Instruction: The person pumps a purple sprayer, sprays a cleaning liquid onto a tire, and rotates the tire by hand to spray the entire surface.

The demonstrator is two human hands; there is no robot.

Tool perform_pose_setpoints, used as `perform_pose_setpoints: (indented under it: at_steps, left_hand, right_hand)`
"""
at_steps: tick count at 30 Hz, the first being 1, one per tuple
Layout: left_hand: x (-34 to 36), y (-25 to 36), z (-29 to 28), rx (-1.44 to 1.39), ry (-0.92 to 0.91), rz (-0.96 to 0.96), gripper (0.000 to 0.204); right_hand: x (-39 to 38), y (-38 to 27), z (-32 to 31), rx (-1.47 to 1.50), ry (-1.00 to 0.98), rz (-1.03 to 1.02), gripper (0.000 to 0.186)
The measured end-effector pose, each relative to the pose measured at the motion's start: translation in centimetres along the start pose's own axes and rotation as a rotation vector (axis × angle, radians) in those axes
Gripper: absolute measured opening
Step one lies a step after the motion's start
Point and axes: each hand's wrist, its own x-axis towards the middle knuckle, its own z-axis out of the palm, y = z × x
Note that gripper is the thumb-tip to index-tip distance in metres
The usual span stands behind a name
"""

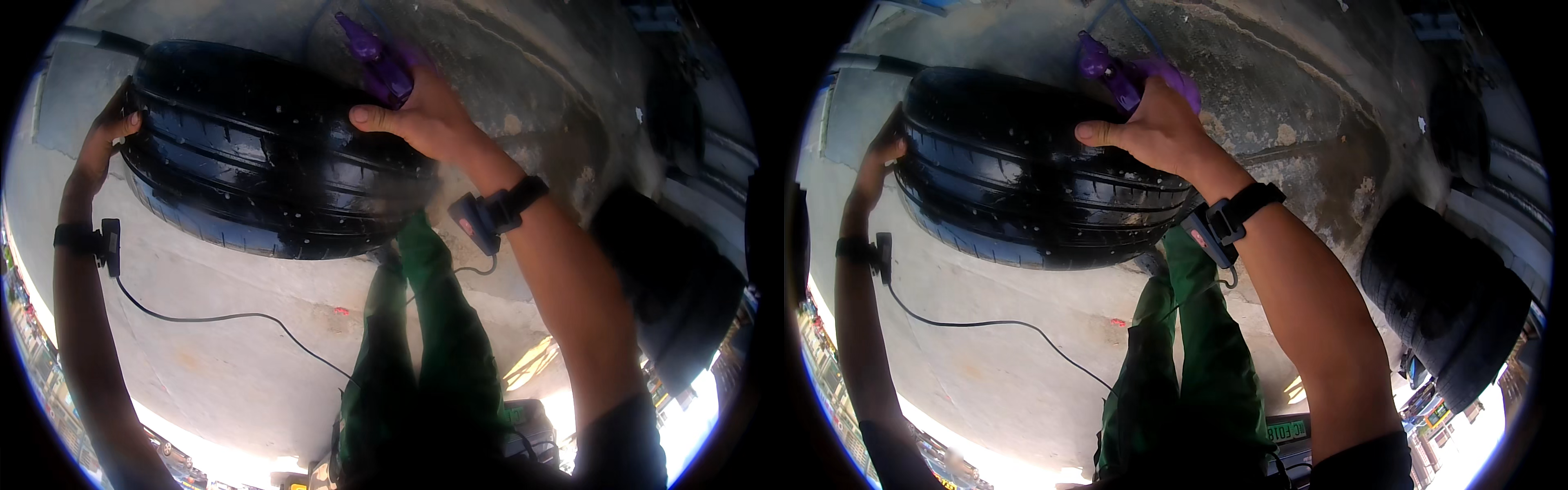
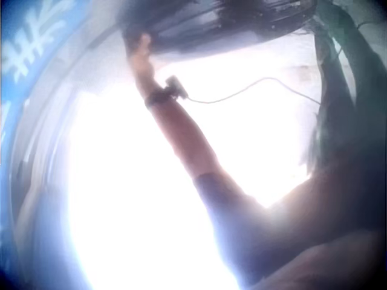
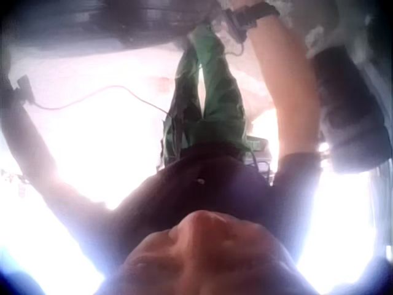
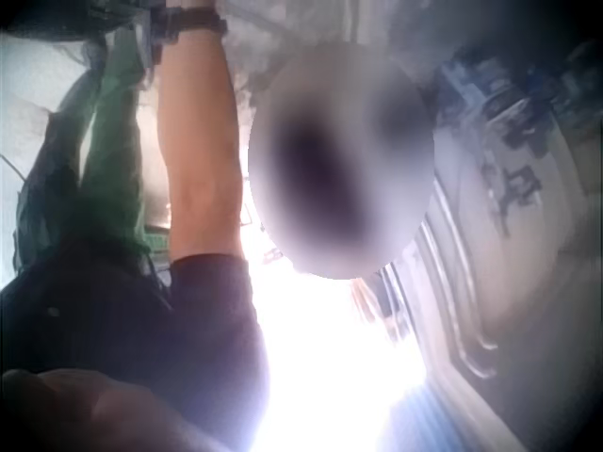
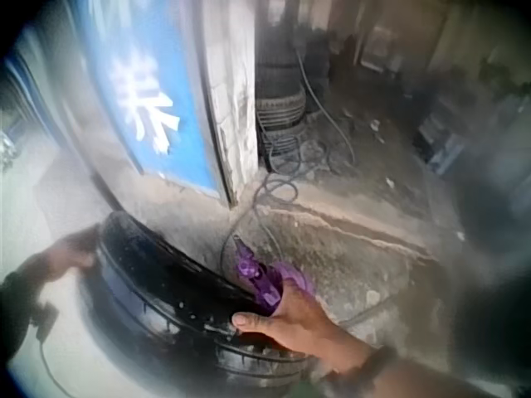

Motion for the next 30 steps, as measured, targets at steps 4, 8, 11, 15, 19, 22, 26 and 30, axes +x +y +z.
perform_pose_setpoints:
  at_steps: [4, 8, 11, 15, 19, 22, 26, 30]
  left_hand:
    - [-0.4, 2.0, 0.3, -0.079, -0.025, 0.029, 0.131]
    - [-1.9, 2.7, 1.5, -0.095, -0.017, 0.034, 0.127]
    - [-2.3, 3.6, 2.2, -0.147, -0.036, 0.059, 0.131]
    - [-2.0, 3.5, 3.4, -0.243, 0.014, 0.137, 0.141]
    - [-1.0, 3.9, 3.6, -0.141, 0.044, 0.155, 0.143]
    - [-0.4, 4.4, 3.7, -0.076, 0.062, 0.192, 0.143]
    - [-0.5, 5.5, 4.2, -0.028, 0.073, 0.142, 0.143]
    - [-0.5, 6.7, 5.5, 0.027, 0.092, 0.143, 0.141]
  right_hand:
    - [-0.6, 0.2, 0.1, 0.015, -0.101, 0.137, 0.108]
    - [-2.6, -0.5, -1.0, 0.026, -0.143, 0.224, 0.117]
    - [-3.6, -0.6, -0.9, 0.035, -0.146, 0.259, 0.117]
    - [-5.9, 1.1, -1.5, 0.137, -0.160, 0.362, 0.116]
    - [-6.0, 1.1, -2.2, 0.325, -0.156, 0.396, 0.120]
    - [-6.0, 1.8, -2.9, 0.348, -0.173, 0.392, 0.122]
    - [-6.3, 2.3, -3.1, 0.369, -0.154, 0.370, 0.118]
    - [-7.2, 3.3, -2.9, 0.530, -0.111, 0.326, 0.112]
